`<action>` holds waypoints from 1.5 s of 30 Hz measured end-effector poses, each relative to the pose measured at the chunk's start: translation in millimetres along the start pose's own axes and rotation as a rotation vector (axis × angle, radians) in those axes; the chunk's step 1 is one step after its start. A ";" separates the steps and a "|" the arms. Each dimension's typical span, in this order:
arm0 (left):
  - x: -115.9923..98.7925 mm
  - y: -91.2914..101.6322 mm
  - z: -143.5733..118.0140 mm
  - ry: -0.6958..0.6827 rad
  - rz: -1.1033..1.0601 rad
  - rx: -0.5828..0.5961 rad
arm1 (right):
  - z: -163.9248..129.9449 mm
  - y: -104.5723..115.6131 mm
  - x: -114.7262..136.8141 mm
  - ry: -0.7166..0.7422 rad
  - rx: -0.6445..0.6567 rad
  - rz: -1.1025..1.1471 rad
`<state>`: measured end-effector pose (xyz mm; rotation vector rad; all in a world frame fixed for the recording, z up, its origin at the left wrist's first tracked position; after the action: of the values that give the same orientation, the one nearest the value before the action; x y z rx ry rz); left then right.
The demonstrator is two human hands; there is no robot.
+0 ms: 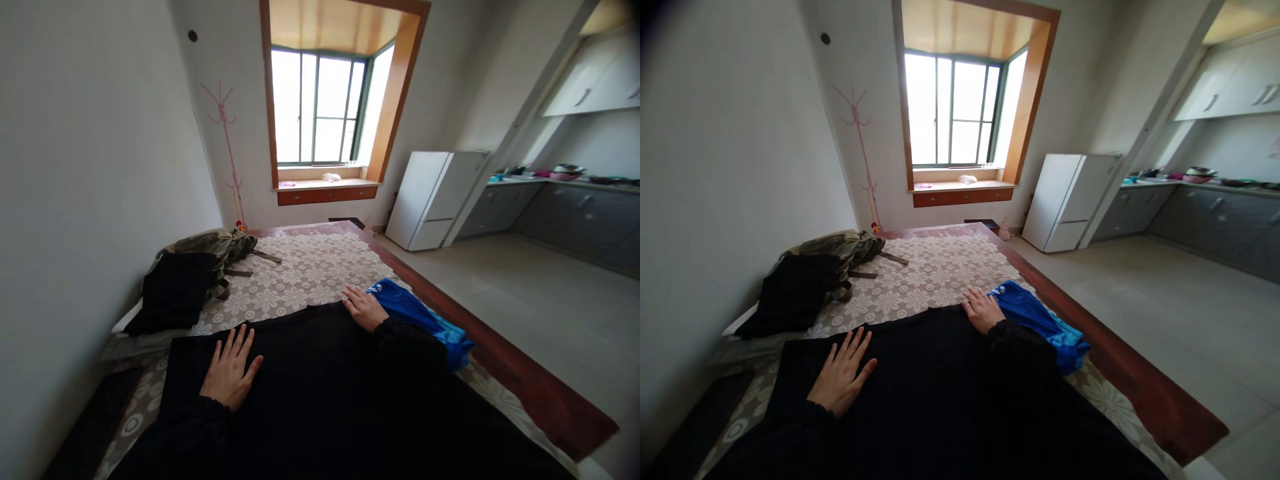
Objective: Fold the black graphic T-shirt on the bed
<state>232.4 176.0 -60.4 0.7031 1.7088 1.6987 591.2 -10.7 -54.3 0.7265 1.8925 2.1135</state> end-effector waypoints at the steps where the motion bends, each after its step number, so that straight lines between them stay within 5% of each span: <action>1: -0.2 0.4 0.0 0.004 0.000 0.002 | 8.4 9.1 -21.0 -0.042 0.002 -0.011; 5: -1.3 1.1 0.1 0.015 -0.007 0.019 | 32.4 45.6 -93.1 -0.097 0.048 -0.007; 9: -2.6 2.6 0.1 0.024 -0.011 0.033 | 38.4 64.6 -135.2 -0.033 0.118 0.056; 17: -1.0 1.6 0.0 0.007 0.017 0.012 | 52.8 67.2 -179.2 -0.092 0.167 0.125; 24: 0.8 -0.6 0.6 0.000 0.029 0.009 | 50.7 72.1 -207.3 -0.231 0.023 0.047; 28: 2.4 -2.0 1.1 -0.012 -0.003 -0.005 | 43.6 76.4 -208.3 -0.270 -0.080 -0.018; 32: 0.7 -0.1 1.1 0.001 -0.011 0.013 | 31.3 71.5 -185.5 -0.143 -0.144 -0.036; 37: -1.6 2.7 0.3 0.012 0.001 0.024 | -6.5 34.6 -145.6 0.085 -0.016 -0.004; 41: -0.8 2.5 0.3 0.007 0.004 0.016 | -29.9 7.8 -127.5 -0.005 0.077 -0.096; 45: 0.0 0.8 0.6 0.010 0.000 0.015 | -27.6 10.8 -120.9 -0.056 0.146 -0.115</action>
<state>232.7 176.4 -59.6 0.7023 1.7299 1.6940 682.8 -93.0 -71.5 0.6803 2.0233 1.8831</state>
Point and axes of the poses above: each hand's wrist, its own z-axis towards the middle knuckle, its own y-axis out of the back of the hand, x = y × z, the point moved 2 cm from there along z, towards the middle knuckle, and after that the axes turned 6 degrees about y, right-handed, at the moved point
